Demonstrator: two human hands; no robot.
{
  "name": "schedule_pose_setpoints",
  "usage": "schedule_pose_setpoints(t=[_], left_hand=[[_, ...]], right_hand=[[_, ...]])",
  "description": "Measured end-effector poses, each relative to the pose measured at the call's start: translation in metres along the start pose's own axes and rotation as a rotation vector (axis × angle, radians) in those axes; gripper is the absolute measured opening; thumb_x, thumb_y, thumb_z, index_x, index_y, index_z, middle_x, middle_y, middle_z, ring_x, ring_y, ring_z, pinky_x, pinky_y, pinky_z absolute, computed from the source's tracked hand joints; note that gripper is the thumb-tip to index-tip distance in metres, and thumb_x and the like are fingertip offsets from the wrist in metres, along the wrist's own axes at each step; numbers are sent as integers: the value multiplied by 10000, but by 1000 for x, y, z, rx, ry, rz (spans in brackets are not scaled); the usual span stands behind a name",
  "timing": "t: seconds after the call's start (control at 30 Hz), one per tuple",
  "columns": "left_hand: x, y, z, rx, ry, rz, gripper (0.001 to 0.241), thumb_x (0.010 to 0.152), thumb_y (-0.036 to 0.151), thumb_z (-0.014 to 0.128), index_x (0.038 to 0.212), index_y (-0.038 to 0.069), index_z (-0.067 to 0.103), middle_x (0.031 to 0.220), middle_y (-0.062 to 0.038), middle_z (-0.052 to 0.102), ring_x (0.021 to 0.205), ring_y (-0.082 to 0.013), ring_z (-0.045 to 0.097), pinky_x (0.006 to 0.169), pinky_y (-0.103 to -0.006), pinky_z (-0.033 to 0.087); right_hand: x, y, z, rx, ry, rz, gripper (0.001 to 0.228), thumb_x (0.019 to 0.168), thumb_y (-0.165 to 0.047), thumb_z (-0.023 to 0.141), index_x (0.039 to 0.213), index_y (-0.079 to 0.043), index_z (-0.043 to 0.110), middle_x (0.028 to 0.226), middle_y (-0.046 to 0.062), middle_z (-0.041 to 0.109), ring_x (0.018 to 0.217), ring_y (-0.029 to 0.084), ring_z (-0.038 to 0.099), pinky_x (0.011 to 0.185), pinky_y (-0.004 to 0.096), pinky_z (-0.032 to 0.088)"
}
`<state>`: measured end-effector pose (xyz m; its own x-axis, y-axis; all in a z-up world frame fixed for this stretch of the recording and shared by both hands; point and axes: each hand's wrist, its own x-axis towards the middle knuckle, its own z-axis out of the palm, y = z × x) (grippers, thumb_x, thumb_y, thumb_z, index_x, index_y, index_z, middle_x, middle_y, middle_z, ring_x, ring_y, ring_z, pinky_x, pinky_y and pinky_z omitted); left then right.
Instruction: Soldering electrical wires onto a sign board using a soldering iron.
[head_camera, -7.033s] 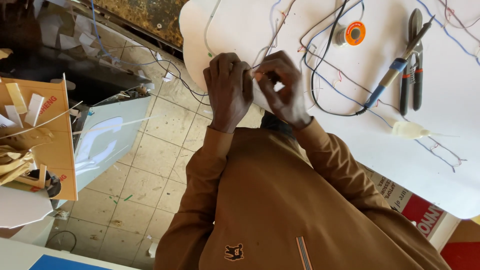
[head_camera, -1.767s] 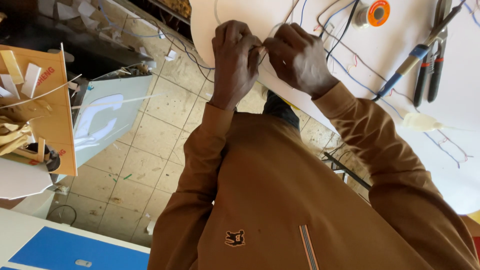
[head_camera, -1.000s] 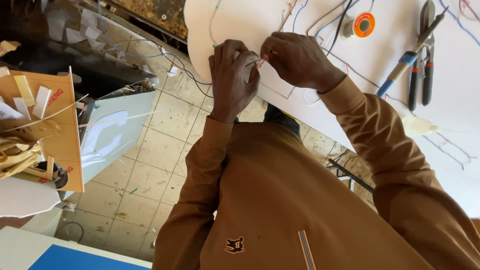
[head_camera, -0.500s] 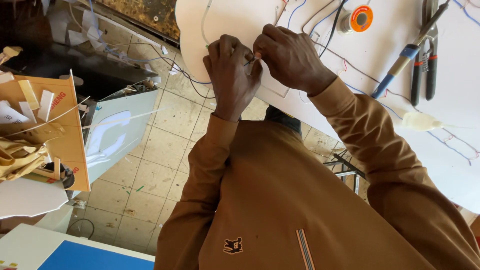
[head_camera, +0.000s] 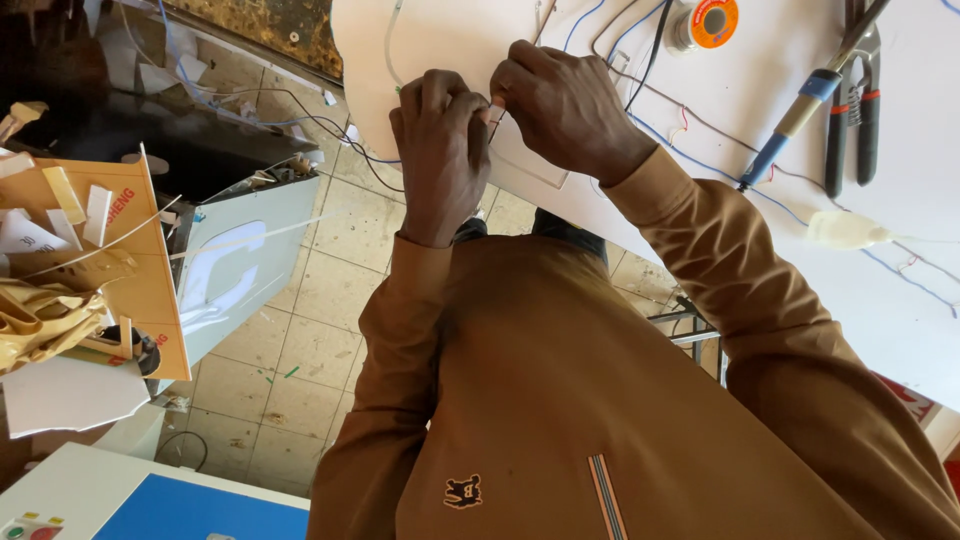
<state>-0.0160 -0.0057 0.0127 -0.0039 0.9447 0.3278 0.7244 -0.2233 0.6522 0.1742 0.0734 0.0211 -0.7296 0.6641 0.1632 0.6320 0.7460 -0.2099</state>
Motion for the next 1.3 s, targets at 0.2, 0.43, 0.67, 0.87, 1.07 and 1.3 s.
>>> schedule_pose_setpoints(t=[0.2,0.43,0.67,0.87,1.07,1.3], left_hand=[[1,4,-3,-42,5,-21,89,1050,30,607,1084,106,639,1188,-64,609,1136,-332,549,891,-471,421],[-9,-1,-3,-101,60,52,107,1105,185,703,1115,114,623,1167,-60,651,1169,-309,593,912,-458,438],[-6,-6,9,0,101,91,68,1044,98,766,1072,120,708,1124,-54,647,1102,-309,592,840,-461,432],[-3,-2,1,23,29,188,117,1113,210,686,1053,115,717,1100,-88,651,1082,-335,582,811,-488,407],[1,2,-4,80,-64,217,86,958,120,634,1020,72,599,1049,-153,580,1052,-402,540,808,-524,357],[-1,43,-12,-75,90,219,83,1018,23,719,1092,24,683,1162,-173,627,1125,-384,568,948,-524,427]], right_hand=[[-4,-3,3,35,31,14,97,1197,-127,675,1104,-131,646,983,41,613,764,299,637,441,468,373],[-10,-3,7,100,55,48,101,1182,-93,645,1084,-112,657,1010,67,628,779,312,610,443,462,380],[-18,-10,12,102,132,61,86,1172,-85,668,1115,-130,624,1018,59,615,832,314,588,490,463,388],[-33,-26,0,160,178,120,159,1222,-160,637,1086,-82,655,1078,100,630,915,290,569,528,430,465],[-80,-40,-39,375,449,257,186,1188,-34,701,1368,9,723,1408,209,664,1291,442,608,1000,591,616],[-177,-12,-46,133,927,722,120,1151,-47,571,1187,-41,685,1177,126,652,1066,294,642,797,377,531]])
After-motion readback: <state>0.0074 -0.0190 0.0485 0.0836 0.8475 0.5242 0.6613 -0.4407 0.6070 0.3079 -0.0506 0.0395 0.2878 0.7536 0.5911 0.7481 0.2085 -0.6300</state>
